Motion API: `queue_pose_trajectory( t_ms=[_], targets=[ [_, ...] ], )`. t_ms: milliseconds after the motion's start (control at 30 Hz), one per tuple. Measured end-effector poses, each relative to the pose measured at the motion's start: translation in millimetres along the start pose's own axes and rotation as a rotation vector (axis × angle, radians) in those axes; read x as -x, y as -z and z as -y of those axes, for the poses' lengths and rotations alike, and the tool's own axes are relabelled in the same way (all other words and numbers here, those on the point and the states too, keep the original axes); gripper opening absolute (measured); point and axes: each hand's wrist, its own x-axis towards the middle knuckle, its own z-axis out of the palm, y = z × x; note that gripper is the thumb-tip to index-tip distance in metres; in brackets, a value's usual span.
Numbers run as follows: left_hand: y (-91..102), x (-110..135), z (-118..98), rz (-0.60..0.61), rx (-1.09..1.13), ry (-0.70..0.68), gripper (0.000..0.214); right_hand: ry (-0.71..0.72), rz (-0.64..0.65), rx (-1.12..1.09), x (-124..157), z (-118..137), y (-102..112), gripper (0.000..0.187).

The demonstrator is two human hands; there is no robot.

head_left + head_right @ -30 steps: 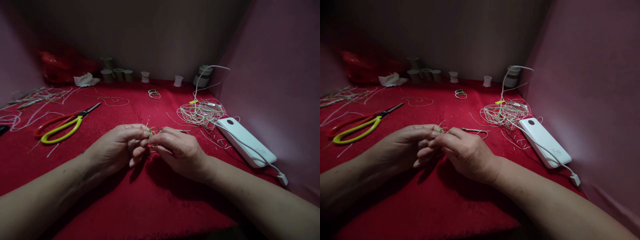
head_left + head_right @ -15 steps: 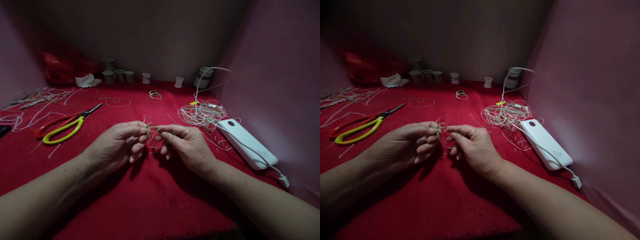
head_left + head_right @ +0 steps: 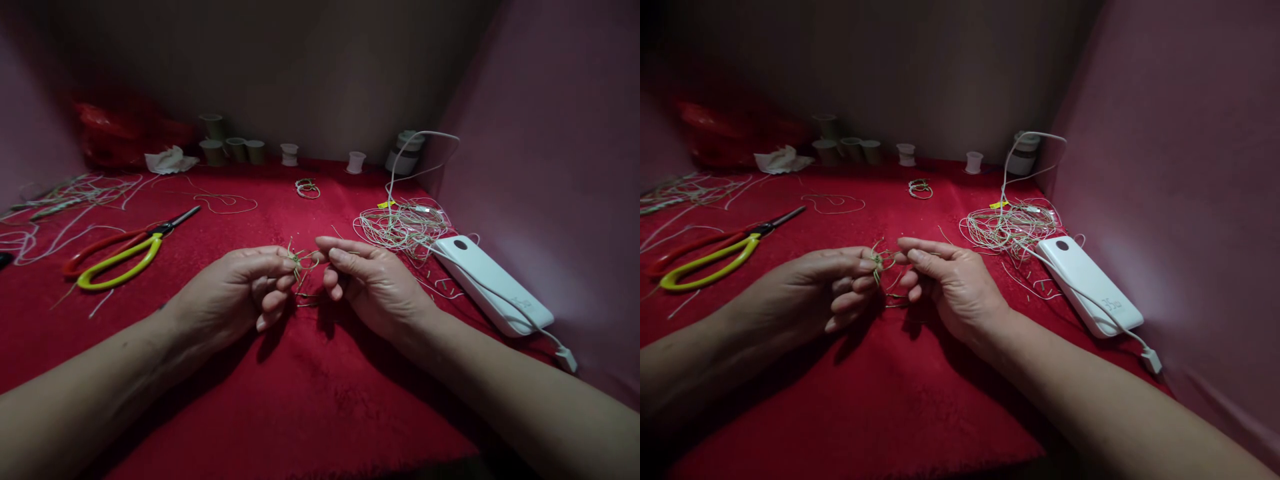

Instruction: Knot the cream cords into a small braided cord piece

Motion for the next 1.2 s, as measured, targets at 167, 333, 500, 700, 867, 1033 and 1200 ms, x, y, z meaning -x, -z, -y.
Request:
queue_pose_trajectory(
  t_ms=[167,333,500,700,867,1033,1200],
  targets=[
    [0.7,0,2,0.024,-0.032,0.026,0.011,0.032,0.012,0.042,-1,1,1,0.014],
    [-0.5,1,3,0.015,-0.029,0.031,0.01,0.023,0.039,0.015,-3,2,1,0.016],
    [-2.7,1,3,0.03,-0.01,0.03,0.007,0.073,-0.021,0.151,0,1,1,0.03],
    [-5.7,2,5,0.033,-0.009,0.03,0.008,0.047,-0.071,0.318,6,2,-4,0.017],
    [-8.8,3,4,0.028,0.045,-0.014,0.011,0.018,-0.087,0.378,8,2,-6,0.012],
    [-7.7,3,5,0.015,0.044,-0.074,0.013,-0.018,-0.078,0.49,8,1,-10,0.007],
    [-3.9,1,9,-0.015,-0.064,-0.089,0.009,-0.006,-0.049,0.576,8,0,-11,0.014]
  ],
)
